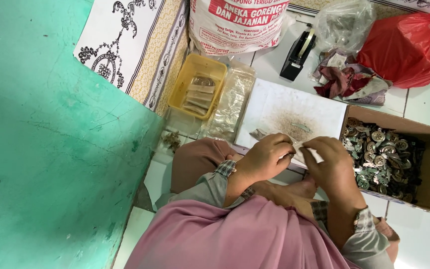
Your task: Sorting small metal components from a bulk container into individual plastic bags and inspecting them on a work surface.
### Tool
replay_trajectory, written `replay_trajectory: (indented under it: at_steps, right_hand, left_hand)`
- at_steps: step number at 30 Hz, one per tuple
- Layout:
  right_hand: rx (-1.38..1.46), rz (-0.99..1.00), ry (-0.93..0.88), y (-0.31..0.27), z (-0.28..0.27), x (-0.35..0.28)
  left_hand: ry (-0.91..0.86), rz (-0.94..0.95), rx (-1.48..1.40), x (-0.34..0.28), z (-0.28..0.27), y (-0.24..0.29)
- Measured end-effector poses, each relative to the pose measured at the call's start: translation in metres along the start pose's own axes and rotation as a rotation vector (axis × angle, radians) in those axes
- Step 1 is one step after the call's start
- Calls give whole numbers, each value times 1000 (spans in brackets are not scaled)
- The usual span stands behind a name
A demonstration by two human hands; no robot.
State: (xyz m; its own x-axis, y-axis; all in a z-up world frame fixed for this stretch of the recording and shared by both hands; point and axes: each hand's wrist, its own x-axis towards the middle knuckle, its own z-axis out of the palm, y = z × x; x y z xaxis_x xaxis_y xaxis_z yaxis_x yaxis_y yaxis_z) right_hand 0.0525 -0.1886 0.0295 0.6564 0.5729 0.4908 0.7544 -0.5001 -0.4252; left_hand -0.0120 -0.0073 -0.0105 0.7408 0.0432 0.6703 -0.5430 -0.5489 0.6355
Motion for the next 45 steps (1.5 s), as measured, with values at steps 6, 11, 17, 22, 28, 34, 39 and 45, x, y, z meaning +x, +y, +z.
replay_trajectory:
  at_steps: [6,11,17,22,28,34,39,45]
  right_hand:
    - [218,217,113,86,11,-28]
    - [179,444,39,124,46,-49]
    - [42,679,-215,181,105,-69]
    - [-95,716,-341,197,127,-63]
    - [-179,706,-406,183,127,-43]
    - [-161,781,-473,176,123,-35]
    - [-147,789,-520,185,126,-34]
    - [-68,788,-479,190,130,-38]
  left_hand:
    - [14,15,5,-3,0,-10]
    - [9,7,2,-5,6,-13]
    - [-6,-7,38,-4,6,-11]
    - [-9,-2,31,-7,6,-19]
    - [-9,-2,35,-11,11,-28]
    - [4,-5,18,-10,12,-31]
    - [1,-4,3,-7,10,-28]
    - [-20,0,-7,-4,7,-23]
